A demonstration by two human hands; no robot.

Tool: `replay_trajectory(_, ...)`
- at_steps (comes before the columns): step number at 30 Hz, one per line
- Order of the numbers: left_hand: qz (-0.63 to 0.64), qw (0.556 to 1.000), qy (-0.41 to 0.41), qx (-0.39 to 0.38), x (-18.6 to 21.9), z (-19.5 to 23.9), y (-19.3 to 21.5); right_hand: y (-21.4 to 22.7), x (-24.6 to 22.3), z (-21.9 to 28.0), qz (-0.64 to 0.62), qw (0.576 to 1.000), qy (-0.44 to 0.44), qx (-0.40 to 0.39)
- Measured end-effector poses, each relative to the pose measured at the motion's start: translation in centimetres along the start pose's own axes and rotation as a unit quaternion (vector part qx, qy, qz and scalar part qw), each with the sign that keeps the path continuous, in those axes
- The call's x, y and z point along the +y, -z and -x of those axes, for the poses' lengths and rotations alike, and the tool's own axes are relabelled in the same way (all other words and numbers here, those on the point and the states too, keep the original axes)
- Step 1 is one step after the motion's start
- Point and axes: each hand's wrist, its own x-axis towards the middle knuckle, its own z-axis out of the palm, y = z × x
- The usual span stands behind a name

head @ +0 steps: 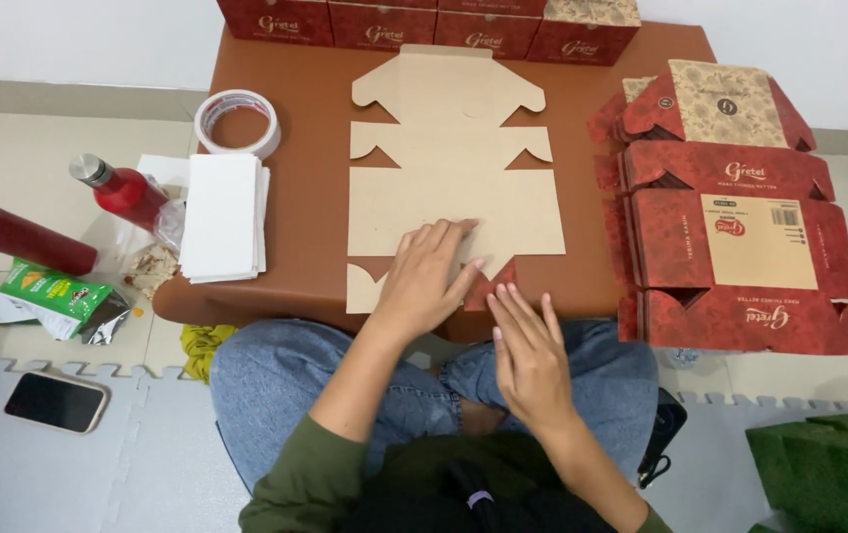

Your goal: Assembling cardboard boxes by folding pre-scored templates, inserting paper liners, and stacking the finished products.

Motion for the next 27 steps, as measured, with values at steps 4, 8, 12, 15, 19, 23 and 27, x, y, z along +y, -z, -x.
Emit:
replay_trajectory(4, -0.030, 0.999, 0.005, -0.022, 0.3, -0.1, 0.0, 0.0, 0.3, -1.8, 0.027, 0.999, -0.005, -0.031)
replay_trajectory(8, -0.062, 0.998, 0.003, -0.024, -0.3, 0.0, -0.9, -0.1, 1.5, -4.0, -0.010, 0.997, -0.015, -0.076)
replay_trajectory(12, -0.080, 0.996, 0.002, -0.024, -0.1, 0.0, -1.0, 0.1, 0.5, -3.6, -0.010, 0.996, -0.025, -0.079)
replay_trajectory(15, -0.094, 0.995, 0.019, -0.027, -0.8, -0.8, -2.0, 0.7, -0.3, -1.9, -0.035, 0.999, -0.025, -0.024)
replay_trajectory(19, -0.101, 0.994, 0.017, -0.030, -1.4, -1.7, -2.0, 0.8, 1.8, -1.5, 0.034, 0.999, -0.028, 0.004)
replay_trajectory(23, -0.072, 0.997, 0.006, -0.034, -1.2, -1.8, -1.2, 0.4, 4.5, -2.2, 0.240, 0.968, -0.068, -0.016)
replay_trajectory(27, -0.073, 0.997, 0.012, -0.030, -1.8, -1.6, -1.9, -0.2, 3.4, -2.1, 0.266, 0.961, -0.080, -0.009)
